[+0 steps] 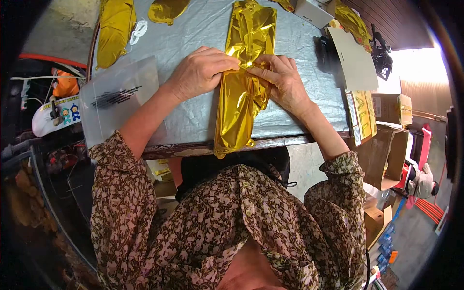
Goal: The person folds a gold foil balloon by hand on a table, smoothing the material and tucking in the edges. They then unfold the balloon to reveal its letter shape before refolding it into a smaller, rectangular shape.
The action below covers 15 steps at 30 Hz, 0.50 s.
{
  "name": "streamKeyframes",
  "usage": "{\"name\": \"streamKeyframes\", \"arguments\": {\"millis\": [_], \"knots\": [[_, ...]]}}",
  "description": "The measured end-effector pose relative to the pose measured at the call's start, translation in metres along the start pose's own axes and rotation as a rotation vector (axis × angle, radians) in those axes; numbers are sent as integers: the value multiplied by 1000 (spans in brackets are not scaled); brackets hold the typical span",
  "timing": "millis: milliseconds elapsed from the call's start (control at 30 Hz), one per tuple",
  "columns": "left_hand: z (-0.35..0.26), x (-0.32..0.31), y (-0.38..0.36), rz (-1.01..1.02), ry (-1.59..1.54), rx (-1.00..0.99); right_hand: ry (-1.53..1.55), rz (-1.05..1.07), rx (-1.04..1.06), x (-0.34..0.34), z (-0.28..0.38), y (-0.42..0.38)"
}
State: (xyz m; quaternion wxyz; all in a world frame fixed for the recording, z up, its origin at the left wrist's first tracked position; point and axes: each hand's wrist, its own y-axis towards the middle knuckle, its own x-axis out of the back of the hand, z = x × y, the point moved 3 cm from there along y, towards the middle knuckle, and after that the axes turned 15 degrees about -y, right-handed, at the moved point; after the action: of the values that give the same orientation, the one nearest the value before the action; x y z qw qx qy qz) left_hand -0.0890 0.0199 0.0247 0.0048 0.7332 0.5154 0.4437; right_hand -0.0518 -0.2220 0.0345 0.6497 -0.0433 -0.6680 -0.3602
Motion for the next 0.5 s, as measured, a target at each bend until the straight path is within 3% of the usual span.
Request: {"name": "streamKeyframes", "arguments": {"millis": [300,400,467,500], "knots": [[-5,1,-1,-32,-63,167,211,114,-154,-2,-3,-3],[-10,2,3,-95,-215,299,368,102,-267,0,-3,1],[-12,2,4,-159,-348,527,527,-3,-429,-4,0,6],[-17,6,5,-128,-268,543,525,-3,-427,-5,-2,6]]}}
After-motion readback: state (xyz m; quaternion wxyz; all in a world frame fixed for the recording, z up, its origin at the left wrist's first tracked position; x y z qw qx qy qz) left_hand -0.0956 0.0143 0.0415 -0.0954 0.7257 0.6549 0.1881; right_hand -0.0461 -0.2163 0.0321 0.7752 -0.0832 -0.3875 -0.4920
